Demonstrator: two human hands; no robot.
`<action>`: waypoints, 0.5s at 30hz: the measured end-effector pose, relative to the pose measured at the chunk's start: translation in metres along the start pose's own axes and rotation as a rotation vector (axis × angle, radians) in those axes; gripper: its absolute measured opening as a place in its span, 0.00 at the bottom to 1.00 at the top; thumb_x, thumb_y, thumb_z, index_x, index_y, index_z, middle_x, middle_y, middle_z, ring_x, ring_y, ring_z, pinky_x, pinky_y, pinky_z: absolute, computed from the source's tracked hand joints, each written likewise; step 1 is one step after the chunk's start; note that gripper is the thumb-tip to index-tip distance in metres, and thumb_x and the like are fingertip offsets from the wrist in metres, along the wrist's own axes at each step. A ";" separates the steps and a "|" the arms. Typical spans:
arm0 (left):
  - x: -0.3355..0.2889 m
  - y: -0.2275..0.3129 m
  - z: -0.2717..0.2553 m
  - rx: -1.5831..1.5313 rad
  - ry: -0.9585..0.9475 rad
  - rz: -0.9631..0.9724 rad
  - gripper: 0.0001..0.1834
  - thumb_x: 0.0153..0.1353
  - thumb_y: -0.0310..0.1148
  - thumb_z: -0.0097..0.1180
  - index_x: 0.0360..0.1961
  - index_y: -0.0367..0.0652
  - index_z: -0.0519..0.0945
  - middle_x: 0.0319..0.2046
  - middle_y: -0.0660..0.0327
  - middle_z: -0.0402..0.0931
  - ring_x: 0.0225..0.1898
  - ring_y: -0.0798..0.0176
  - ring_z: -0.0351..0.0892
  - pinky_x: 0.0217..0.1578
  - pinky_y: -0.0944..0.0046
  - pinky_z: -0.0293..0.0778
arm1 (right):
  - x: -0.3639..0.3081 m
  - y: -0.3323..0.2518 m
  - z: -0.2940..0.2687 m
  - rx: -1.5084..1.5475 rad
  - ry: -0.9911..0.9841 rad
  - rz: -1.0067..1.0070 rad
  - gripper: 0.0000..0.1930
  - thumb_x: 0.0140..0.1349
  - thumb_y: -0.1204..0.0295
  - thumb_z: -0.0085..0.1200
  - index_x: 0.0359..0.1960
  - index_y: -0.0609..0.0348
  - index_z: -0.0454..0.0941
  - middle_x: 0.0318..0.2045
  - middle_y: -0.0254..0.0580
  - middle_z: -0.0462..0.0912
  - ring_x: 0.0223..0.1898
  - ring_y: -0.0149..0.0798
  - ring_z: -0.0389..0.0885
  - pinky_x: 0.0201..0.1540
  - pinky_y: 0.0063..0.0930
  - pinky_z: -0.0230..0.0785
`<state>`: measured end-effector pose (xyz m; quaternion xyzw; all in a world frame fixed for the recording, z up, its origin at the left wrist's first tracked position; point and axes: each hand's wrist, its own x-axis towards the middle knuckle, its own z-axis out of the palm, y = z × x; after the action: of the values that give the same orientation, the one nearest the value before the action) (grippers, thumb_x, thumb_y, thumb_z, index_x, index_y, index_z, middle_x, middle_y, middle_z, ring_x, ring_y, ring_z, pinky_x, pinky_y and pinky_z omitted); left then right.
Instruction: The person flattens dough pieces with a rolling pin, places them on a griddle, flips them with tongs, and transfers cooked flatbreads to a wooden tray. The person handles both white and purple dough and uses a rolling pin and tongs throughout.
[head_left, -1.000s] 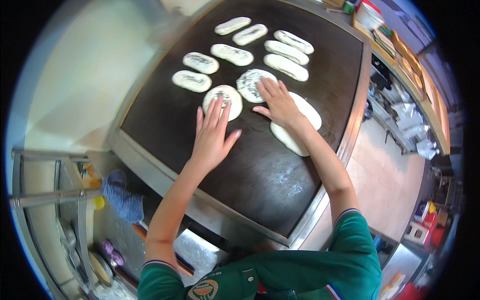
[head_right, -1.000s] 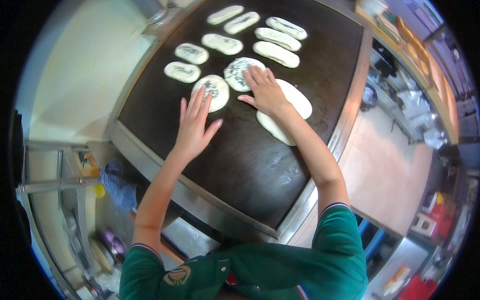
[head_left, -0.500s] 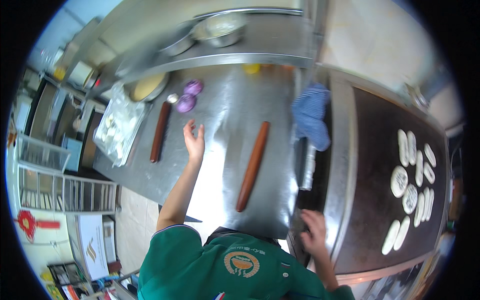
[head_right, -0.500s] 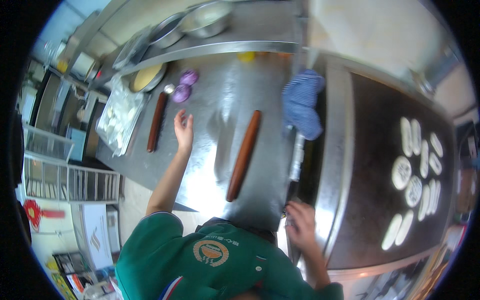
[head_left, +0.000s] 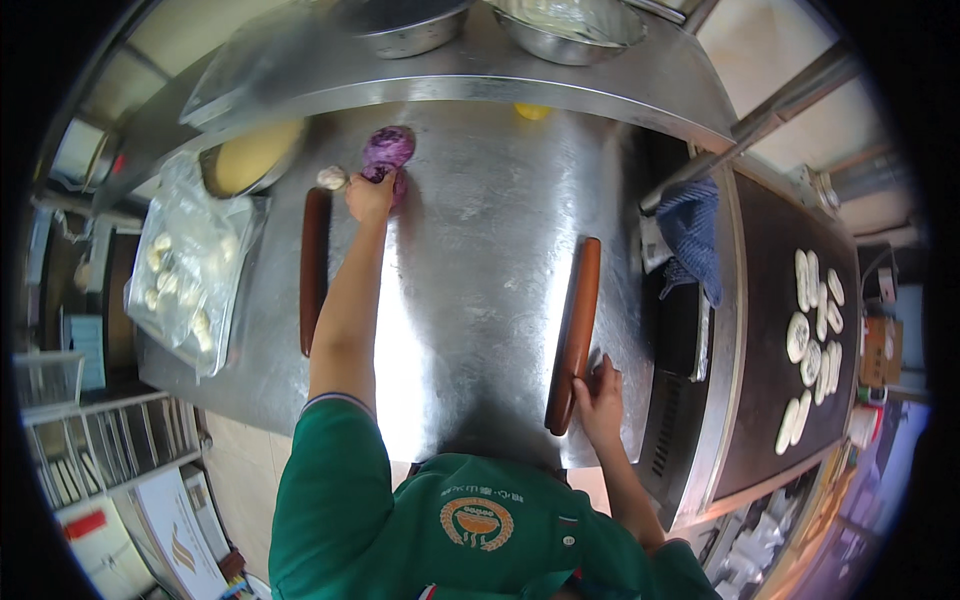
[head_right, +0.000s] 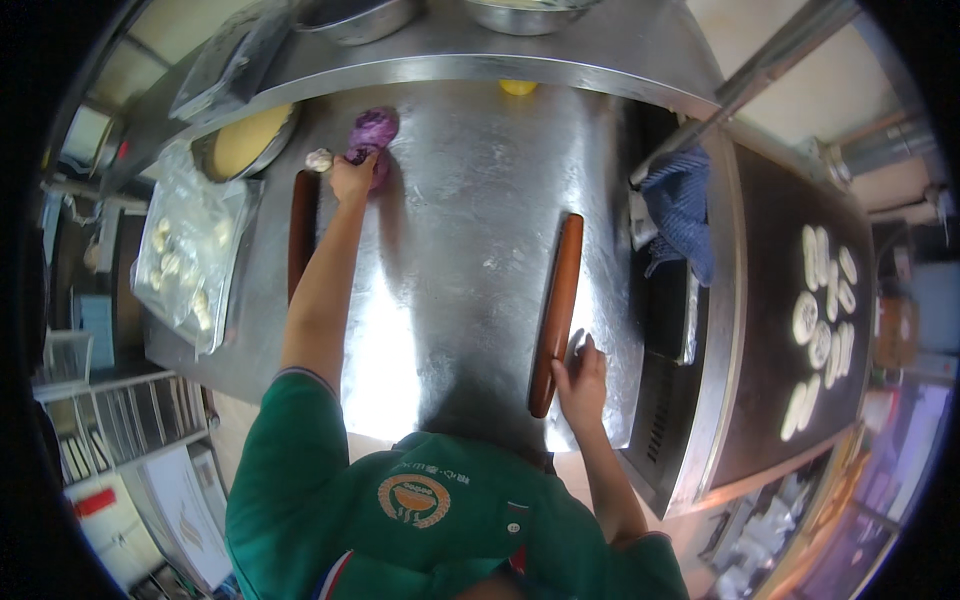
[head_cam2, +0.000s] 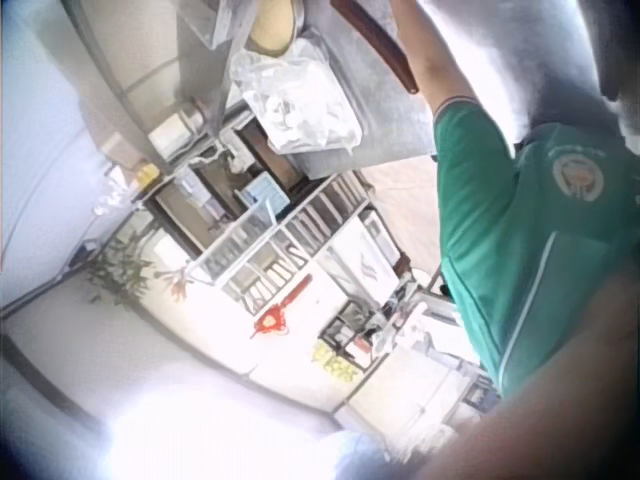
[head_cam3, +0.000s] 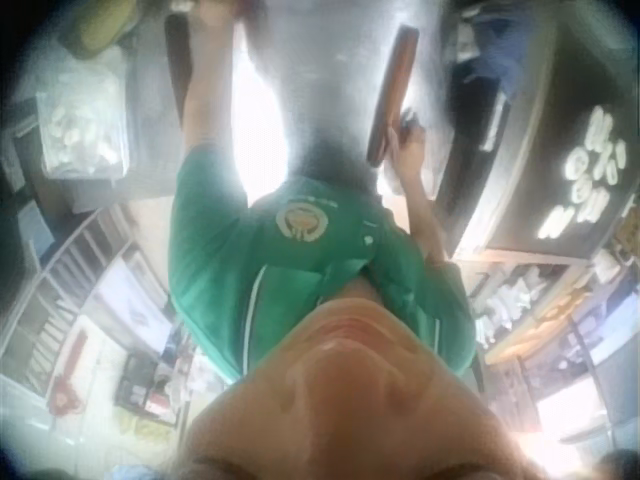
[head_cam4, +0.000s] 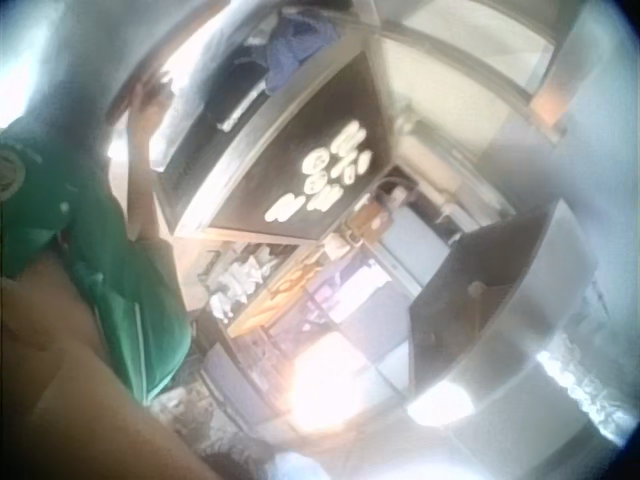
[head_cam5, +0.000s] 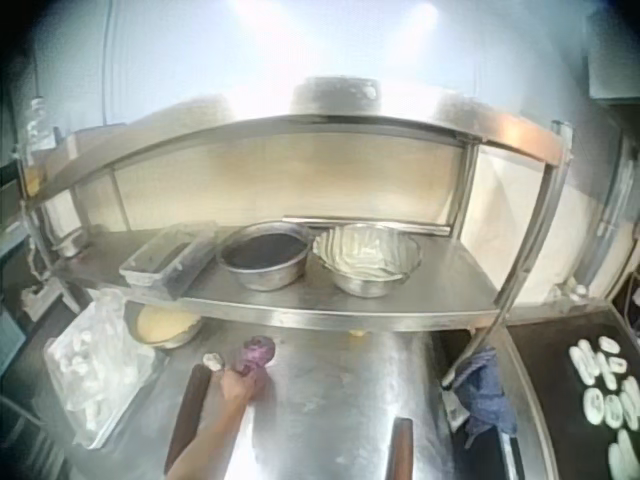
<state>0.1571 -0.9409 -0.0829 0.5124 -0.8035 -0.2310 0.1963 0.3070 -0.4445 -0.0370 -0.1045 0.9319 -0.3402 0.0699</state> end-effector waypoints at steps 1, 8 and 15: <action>-0.013 0.008 -0.010 -0.119 -0.075 0.103 0.28 0.44 0.47 0.67 0.39 0.37 0.73 0.37 0.47 0.77 0.38 0.46 0.79 0.41 0.56 0.74 | 0.000 -0.010 0.008 -0.077 0.013 0.025 0.39 0.53 0.61 0.61 0.62 0.65 0.57 0.42 0.53 0.70 0.41 0.50 0.73 0.42 0.38 0.69; -0.213 0.033 -0.081 -1.097 -0.963 -0.011 0.44 0.46 0.20 0.64 0.63 0.40 0.55 0.41 0.51 0.76 0.38 0.62 0.78 0.40 0.64 0.75 | 0.018 -0.032 0.030 -0.208 -0.005 0.206 0.44 0.47 0.64 0.61 0.65 0.62 0.52 0.41 0.55 0.71 0.39 0.55 0.76 0.40 0.42 0.71; -0.308 -0.023 -0.090 -0.297 -0.915 0.580 0.37 0.50 0.28 0.62 0.62 0.40 0.61 0.56 0.48 0.66 0.60 0.46 0.61 0.59 0.53 0.60 | 0.009 -0.022 -0.038 0.049 -0.020 0.187 0.25 0.44 0.71 0.58 0.47 0.61 0.68 0.31 0.61 0.79 0.32 0.59 0.80 0.37 0.43 0.72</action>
<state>0.3465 -0.6830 -0.0470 0.0849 -0.8735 -0.4770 -0.0465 0.2942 -0.4402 0.0055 -0.0188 0.9282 -0.3540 0.1131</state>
